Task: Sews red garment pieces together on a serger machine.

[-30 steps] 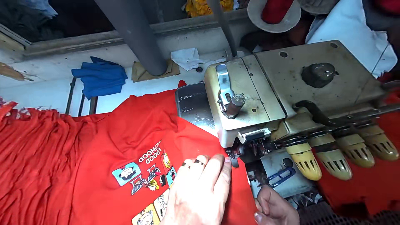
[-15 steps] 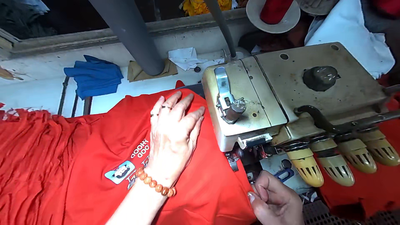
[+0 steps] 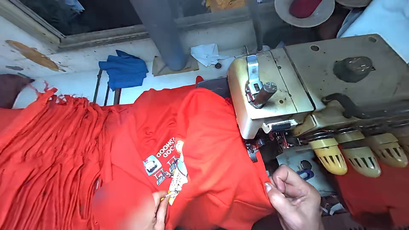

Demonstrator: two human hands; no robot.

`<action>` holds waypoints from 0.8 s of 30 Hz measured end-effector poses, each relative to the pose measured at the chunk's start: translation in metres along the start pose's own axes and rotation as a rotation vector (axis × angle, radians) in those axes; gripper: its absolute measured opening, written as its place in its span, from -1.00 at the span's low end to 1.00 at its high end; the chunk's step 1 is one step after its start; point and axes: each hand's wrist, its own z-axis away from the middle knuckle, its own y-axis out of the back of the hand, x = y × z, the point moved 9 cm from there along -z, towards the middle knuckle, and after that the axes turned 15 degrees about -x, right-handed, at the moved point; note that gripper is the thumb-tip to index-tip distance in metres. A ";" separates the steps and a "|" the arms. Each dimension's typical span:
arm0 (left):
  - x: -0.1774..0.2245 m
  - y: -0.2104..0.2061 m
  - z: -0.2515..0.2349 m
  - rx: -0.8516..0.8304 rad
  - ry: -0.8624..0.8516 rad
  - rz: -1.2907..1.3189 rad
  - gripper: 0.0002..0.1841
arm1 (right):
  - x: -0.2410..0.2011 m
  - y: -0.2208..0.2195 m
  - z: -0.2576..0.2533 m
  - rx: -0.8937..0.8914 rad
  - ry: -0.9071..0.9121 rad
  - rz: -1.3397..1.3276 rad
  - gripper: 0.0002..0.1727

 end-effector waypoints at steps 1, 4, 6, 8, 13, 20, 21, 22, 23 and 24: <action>-0.002 0.010 0.001 0.086 -0.017 0.047 -0.78 | 0.000 0.000 0.001 -0.011 0.009 -0.002 -0.79; -0.020 0.076 -0.002 0.378 -0.014 0.094 -0.72 | -0.009 -0.008 0.009 -0.092 -0.001 0.079 -0.79; -0.022 0.130 -0.009 0.525 0.049 0.034 -0.68 | -0.012 -0.019 0.017 -0.168 0.009 0.151 -0.79; -0.006 0.174 -0.025 0.684 -0.028 -0.055 -0.68 | -0.008 -0.030 0.025 -0.242 0.004 0.160 -0.79; -0.018 0.195 -0.118 0.522 -0.360 -0.257 -0.64 | 0.020 -0.035 0.036 -0.243 -0.195 -0.072 -0.80; 0.031 0.107 -0.116 0.139 -0.262 0.332 -0.68 | 0.039 -0.032 0.047 -0.218 -0.295 -0.285 -0.59; 0.027 0.087 -0.116 0.054 -0.244 0.479 -0.57 | 0.038 -0.033 0.047 -0.230 -0.287 -0.304 -0.62; 0.026 0.068 -0.116 -0.008 -0.196 0.592 -0.46 | 0.037 -0.034 0.046 -0.231 -0.279 -0.319 -0.67; 0.032 0.056 -0.114 -0.022 -0.133 0.642 -0.37 | 0.035 -0.034 0.045 -0.218 -0.275 -0.317 -0.71; 0.037 0.047 -0.112 -0.043 -0.100 0.592 -0.38 | 0.033 -0.034 0.044 -0.214 -0.277 -0.307 -0.73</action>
